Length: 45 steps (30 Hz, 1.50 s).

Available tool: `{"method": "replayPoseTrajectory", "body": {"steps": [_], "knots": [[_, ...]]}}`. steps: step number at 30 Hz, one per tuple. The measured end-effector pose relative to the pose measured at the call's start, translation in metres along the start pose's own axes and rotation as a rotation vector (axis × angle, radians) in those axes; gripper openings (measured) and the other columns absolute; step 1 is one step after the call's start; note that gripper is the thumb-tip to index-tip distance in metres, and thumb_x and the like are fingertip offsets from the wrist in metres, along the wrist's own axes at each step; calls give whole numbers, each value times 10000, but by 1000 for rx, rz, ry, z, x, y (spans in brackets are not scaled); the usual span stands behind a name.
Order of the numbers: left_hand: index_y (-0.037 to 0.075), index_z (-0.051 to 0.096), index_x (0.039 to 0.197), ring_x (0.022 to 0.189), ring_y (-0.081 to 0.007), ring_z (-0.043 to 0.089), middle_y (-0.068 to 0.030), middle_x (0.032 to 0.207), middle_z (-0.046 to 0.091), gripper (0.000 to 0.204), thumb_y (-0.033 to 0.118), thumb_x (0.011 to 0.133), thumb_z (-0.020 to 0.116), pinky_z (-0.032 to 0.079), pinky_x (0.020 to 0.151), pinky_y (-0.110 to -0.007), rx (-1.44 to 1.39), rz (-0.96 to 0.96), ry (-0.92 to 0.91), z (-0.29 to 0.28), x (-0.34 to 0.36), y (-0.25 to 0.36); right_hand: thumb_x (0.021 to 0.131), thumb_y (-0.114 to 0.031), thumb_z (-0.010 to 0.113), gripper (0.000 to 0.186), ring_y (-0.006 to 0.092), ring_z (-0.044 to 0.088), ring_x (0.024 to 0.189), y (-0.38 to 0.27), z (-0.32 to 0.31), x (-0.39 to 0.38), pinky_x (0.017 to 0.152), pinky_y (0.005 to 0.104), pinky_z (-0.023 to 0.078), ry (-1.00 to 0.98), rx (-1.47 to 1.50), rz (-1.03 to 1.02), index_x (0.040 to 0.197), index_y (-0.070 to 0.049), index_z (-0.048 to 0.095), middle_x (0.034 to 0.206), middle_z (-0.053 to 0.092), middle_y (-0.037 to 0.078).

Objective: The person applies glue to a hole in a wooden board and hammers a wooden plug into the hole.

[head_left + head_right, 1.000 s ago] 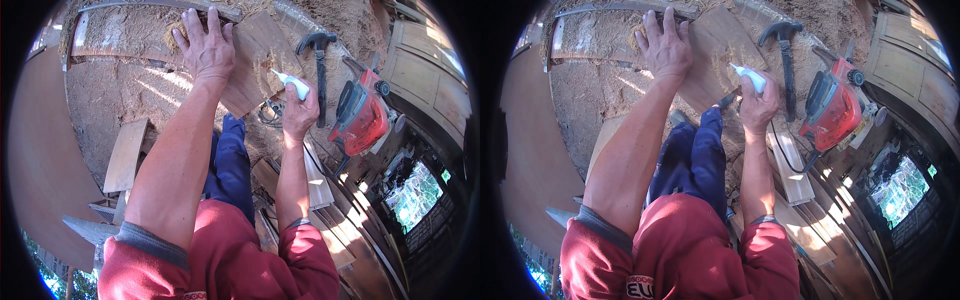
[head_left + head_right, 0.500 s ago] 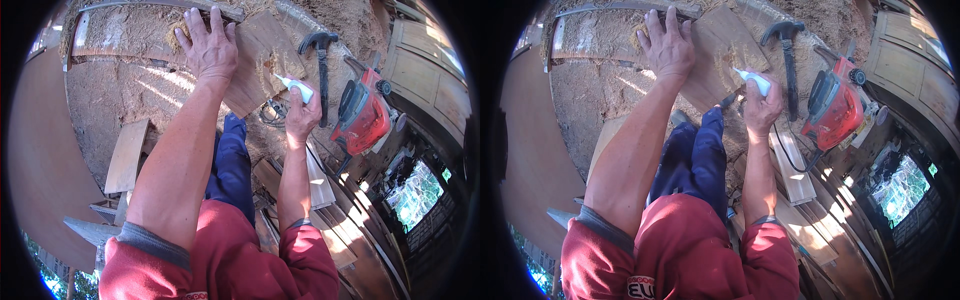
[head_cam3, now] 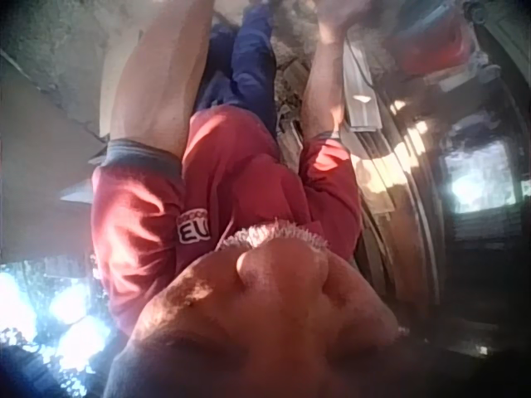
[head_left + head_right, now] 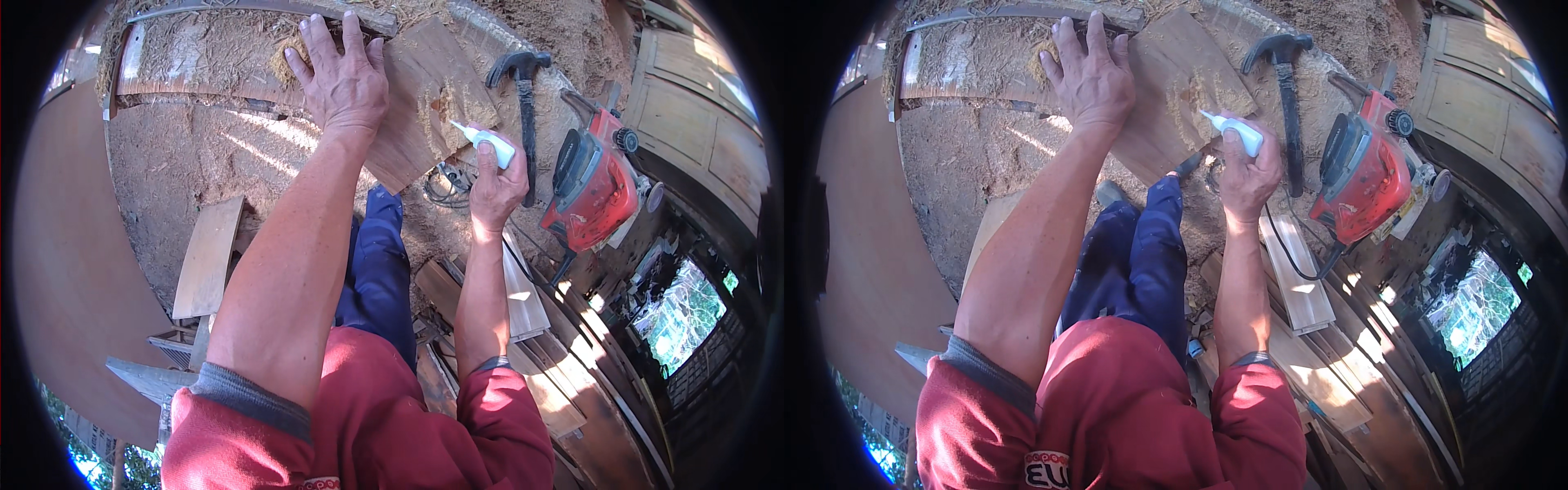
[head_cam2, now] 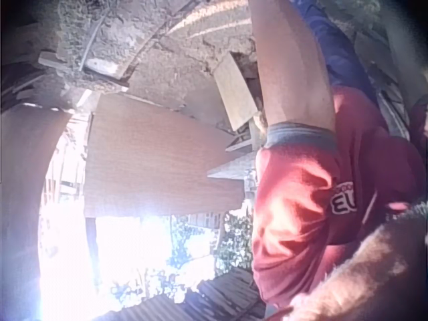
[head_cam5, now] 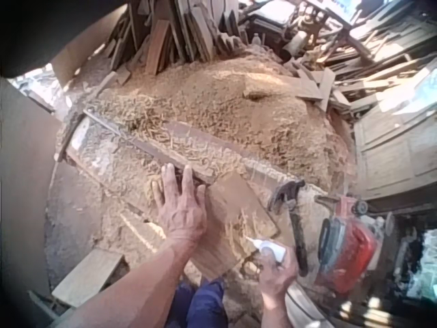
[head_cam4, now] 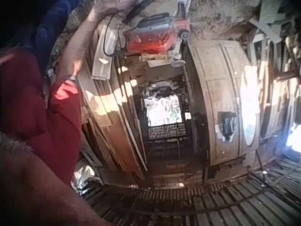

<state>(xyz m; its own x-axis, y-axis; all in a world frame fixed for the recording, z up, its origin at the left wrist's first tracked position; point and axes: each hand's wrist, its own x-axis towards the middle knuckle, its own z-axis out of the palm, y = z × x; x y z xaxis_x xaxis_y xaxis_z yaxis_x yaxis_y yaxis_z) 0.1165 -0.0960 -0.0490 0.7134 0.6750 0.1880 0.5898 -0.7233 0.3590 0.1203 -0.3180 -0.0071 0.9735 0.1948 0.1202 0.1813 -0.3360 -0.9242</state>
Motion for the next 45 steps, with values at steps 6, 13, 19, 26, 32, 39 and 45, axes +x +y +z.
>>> {"method": "replayPoseTrajectory", "body": {"steps": [6, 13, 19, 26, 32, 39, 45], "knots": [[185, 437, 1510, 1518, -391, 261, -238, 1571, 341, 531, 459, 1056, 440, 148, 1235, -589, 7, -2, 0, -1, 0, -1, 958, -119, 688, 162, 241, 705, 932, -2, 0, 1, 820, 347, 549, -36, -16, -9, 1040, 13, 645, 1043, 748, 145], [179, 429, 1516, 1519, -388, 255, -236, 1574, 333, 539, 463, 1058, 434, 149, 1235, -588, 9, 4, -12, -2, 0, 0, 957, -113, 679, 162, 244, 702, 920, -1, -3, 1, 818, 350, 549, -49, -52, -43, 1057, 9, 641, 1033, 746, 138], [182, 427, 1519, 1520, -388, 256, -236, 1577, 334, 539, 464, 1060, 431, 145, 1237, -584, 3, 6, -9, -1, 0, -2, 958, -89, 668, 161, 234, 703, 929, -2, -4, 1, 834, 355, 558, -30, 40, -35, 1070, 21, 633, 1054, 741, 149], [192, 418, 1523, 1521, -391, 260, -238, 1585, 331, 536, 465, 1062, 428, 140, 1237, -585, 11, 8, -7, -2, 1, 1, 950, -99, 679, 179, 233, 711, 945, 1, -11, 2, 841, 352, 560, -56, 28, -4, 1071, 25, 632, 1063, 745, 161], [196, 410, 1529, 1524, -394, 253, -238, 1586, 328, 542, 473, 1063, 420, 139, 1236, -589, 6, 9, -11, -1, -1, -2, 941, -104, 689, 187, 241, 707, 959, 3, -10, 1, 856, 348, 553, -67, 26, 13, 1070, 21, 638, 1065, 746, 162], [197, 393, 1538, 1526, -392, 250, -238, 1590, 319, 549, 475, 1065, 412, 132, 1238, -588, 6, 15, -14, 0, -1, -1, 938, -84, 678, 172, 236, 701, 979, 1, -13, 1, 873, 347, 548, -84, 55, 36, 1070, 22, 642, 1071, 743, 159], [191, 389, 1540, 1527, -395, 244, -243, 1593, 311, 557, 480, 1064, 412, 129, 1240, -586, 16, 16, -24, -1, -1, -2, 944, -78, 669, 165, 229, 704, 994, 3, -16, 1, 874, 346, 550, -71, 127, 1, 1079, 15, 648, 1081, 744, 159]]}}
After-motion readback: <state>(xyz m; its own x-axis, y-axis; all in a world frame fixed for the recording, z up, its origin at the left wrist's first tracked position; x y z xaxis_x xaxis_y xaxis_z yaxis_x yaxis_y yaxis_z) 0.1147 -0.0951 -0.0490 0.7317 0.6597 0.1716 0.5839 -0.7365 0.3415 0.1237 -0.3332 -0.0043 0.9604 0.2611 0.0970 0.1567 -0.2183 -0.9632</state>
